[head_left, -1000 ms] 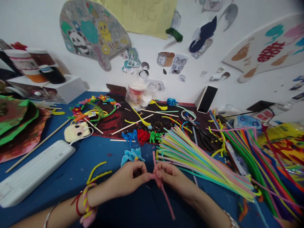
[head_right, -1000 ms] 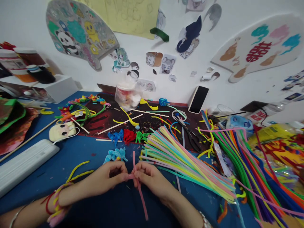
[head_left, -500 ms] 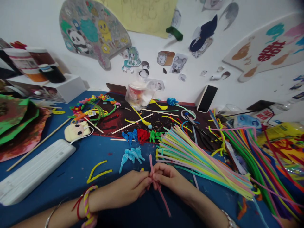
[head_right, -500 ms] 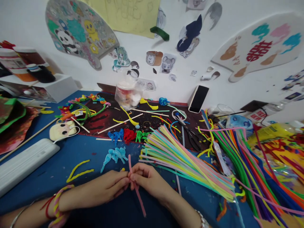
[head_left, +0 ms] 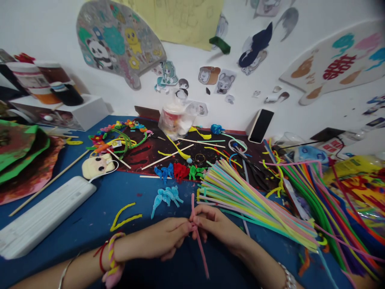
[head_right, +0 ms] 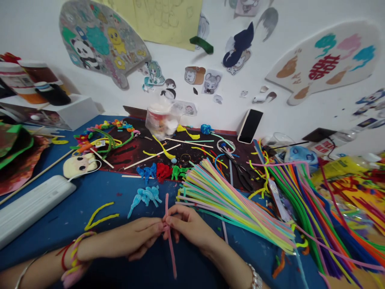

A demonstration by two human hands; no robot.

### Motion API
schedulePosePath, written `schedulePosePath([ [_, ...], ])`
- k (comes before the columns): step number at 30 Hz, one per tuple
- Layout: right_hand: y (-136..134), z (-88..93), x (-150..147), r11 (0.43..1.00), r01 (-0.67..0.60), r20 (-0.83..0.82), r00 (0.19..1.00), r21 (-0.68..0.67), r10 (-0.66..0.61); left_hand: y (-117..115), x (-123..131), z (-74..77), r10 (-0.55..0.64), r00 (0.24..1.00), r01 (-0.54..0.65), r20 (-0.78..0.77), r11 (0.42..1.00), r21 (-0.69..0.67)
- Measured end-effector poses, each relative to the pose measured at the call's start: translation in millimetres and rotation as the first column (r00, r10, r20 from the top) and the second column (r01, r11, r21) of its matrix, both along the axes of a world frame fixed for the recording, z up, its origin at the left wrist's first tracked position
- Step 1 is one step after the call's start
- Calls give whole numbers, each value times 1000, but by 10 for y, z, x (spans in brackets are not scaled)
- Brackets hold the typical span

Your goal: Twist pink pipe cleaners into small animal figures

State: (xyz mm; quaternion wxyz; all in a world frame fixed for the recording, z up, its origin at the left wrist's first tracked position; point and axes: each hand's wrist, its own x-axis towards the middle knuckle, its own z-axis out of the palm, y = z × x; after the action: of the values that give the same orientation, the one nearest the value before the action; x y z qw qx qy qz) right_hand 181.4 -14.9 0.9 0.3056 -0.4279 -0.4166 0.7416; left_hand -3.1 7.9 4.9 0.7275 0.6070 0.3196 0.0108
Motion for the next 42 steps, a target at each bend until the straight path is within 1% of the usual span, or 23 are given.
schedulePosePath([
  [2, 6, -13, 10, 1000, 3, -6, 1000, 21, -3, -4, 4, -64, 44, 998, -38, 44, 991, -125],
  [4, 9, -28, 16, 999, 8, -21, 1000, 36, -7, -6, 9, -113, 71, 995, -55, 70, 977, -208],
  [6, 9, -43, 19, 999, 19, -42, 999, 35, -17, -10, 16, -114, 75, 994, -58, 73, 975, -215],
  [7, 8, -49, 19, 999, 26, -50, 998, 30, -25, -14, 20, -92, 75, 995, -62, 66, 981, -183],
  [8, 6, -55, 18, 999, 33, -57, 998, 22, -31, -20, 25, -58, 83, 995, -76, 53, 990, -119],
  [9, 5, -59, 17, 999, 39, -62, 997, 13, -38, -27, 30, -17, 96, 995, -95, 39, 995, -24],
  [10, 4, -62, 15, 999, 45, -66, 997, 6, -45, -36, 34, 25, 121, 992, -124, 32, 987, 98],
  [11, 3, -64, 13, 999, 50, -68, 996, 2, -50, -44, 38, 64, 152, 988, -156, 34, 960, 234],
  [12, 3, -64, 11, 999, 53, -71, 996, 0, -53, -52, 40, 93, 174, 984, -180, 51, 915, 360],
  [14, 3, -66, 8, 998, 58, -73, 996, -1, -58, -61, 39, 115, 206, 976, -208, 65, 824, 526],
  [17, 6, -82, 12, 998, 64, -53, 997, 4, -63, -58, 24, 66, 209, 977, -191, 51, 733, 653],
  [20, 15, -107, 25, 999, 41, -15, 999, 18, -41, -37, 2, -23, 154, 986, -153, 69, 638, 755],
  [22, 20, -111, 31, 999, 21, 4, 1000, 35, -21, -20, -12, -78, 125, 989, -138, 78, 604, 785],
  [25, 19, -83, 31, 998, -3, 8, 1000, 68, 2, -1, -32, -137, 99, 991, -132, 91, 591, 796],
  [29, 2, -51, 23, 996, -20, -28, 999, 82, 22, 11, -49, -159, 104, 989, -146, 105, 556, 818],
  [33, -8, -60, 22, 998, -20, -77, 997, 56, 24, 21, -39, -135, 84, 987, -159, 135, 561, 812],
  [36, 2, -49, 31, 999, 11, -68, 998, 31, -9, 16, -21, -118, 79, 983, -182, 167, 569, 802],
  [39, 16, -23, 37, 998, 58, -56, 997, 33, -56, -3, -8, -117, 56, 981, -186, 187, 562, 806],
  [42, 16, -10, 33, 998, 48, -41, 998, 40, -46, -20, -4, -116, 40, 984, -165, 172, 557, 814],
])
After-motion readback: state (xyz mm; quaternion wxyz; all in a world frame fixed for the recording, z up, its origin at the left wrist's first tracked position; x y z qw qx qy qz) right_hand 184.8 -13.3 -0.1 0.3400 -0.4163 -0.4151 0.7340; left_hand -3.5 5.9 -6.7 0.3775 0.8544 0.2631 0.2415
